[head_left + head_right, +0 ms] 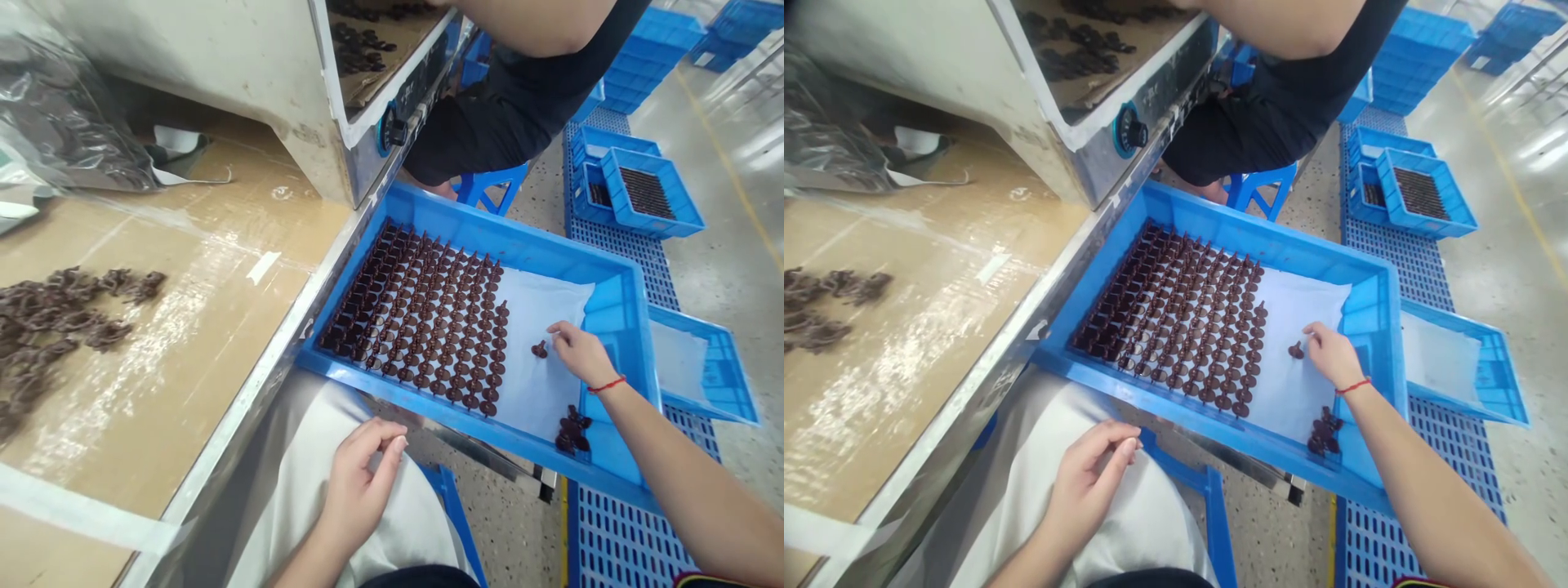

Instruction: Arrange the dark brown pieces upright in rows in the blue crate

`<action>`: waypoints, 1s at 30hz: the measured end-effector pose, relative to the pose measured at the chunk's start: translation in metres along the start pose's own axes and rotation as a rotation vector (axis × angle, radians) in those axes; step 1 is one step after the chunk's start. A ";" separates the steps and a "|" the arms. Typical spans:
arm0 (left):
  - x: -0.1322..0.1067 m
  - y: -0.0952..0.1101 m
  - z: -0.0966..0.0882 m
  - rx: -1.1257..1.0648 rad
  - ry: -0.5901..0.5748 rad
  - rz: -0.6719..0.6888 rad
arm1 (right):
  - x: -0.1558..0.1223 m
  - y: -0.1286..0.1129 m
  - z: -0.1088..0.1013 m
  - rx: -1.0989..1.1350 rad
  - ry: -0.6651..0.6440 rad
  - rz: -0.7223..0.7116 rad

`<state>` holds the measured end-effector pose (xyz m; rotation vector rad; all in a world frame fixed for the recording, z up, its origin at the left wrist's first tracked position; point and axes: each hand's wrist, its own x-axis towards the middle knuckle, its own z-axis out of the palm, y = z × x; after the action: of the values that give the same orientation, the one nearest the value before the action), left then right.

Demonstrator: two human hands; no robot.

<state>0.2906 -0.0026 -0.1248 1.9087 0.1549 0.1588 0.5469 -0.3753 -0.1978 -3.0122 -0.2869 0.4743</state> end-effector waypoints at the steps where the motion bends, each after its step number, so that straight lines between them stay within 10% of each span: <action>1: 0.000 0.000 0.000 -0.001 0.000 0.000 | 0.002 0.000 -0.001 0.008 -0.013 -0.021; 16: -0.003 0.001 0.000 -0.010 0.018 -0.029 | 0.107 -0.053 -0.022 -0.152 0.077 -0.131; 30: -0.003 0.001 0.000 -0.022 0.021 -0.027 | 0.120 -0.078 -0.024 -0.221 -0.006 -0.226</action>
<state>0.2873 -0.0032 -0.1239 1.8823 0.1920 0.1620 0.6532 -0.2762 -0.2025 -3.1324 -0.7161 0.4579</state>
